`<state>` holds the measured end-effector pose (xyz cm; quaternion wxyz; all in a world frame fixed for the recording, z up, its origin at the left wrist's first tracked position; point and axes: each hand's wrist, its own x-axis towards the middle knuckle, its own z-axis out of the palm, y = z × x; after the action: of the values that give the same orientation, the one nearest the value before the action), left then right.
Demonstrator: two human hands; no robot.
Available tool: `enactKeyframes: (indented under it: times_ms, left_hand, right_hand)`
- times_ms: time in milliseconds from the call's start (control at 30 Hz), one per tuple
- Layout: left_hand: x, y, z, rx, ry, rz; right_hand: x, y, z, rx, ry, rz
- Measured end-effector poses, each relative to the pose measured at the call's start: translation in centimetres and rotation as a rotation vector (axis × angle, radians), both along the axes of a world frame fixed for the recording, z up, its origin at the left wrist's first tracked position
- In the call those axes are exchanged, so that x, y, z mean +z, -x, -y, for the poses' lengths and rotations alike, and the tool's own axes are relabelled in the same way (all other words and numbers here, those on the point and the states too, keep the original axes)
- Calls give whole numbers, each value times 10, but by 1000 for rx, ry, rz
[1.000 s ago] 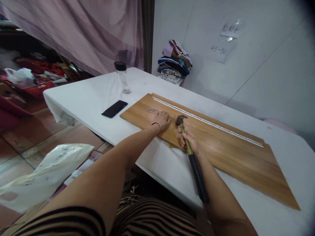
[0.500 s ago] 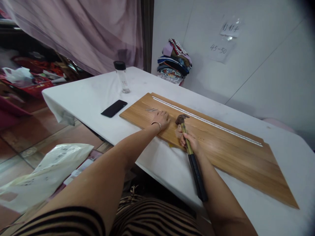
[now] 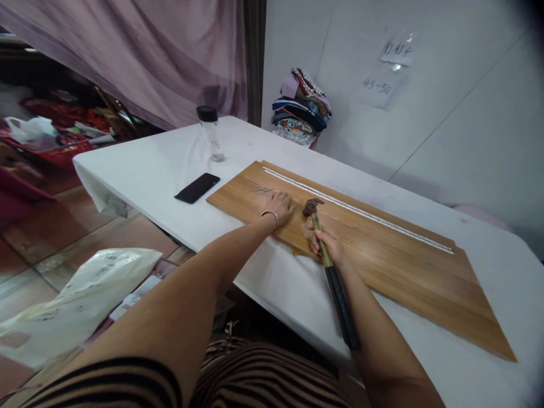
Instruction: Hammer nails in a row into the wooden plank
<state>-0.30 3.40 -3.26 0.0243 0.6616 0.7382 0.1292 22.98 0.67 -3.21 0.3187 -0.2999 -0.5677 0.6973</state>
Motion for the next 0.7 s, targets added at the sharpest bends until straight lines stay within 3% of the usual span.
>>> enactKeyframes:
  times_ms: [700]
  left_hand:
    - [8, -4, 4, 2, 21, -8]
  right_hand:
    - [-4, -1, -2, 1, -1, -4]
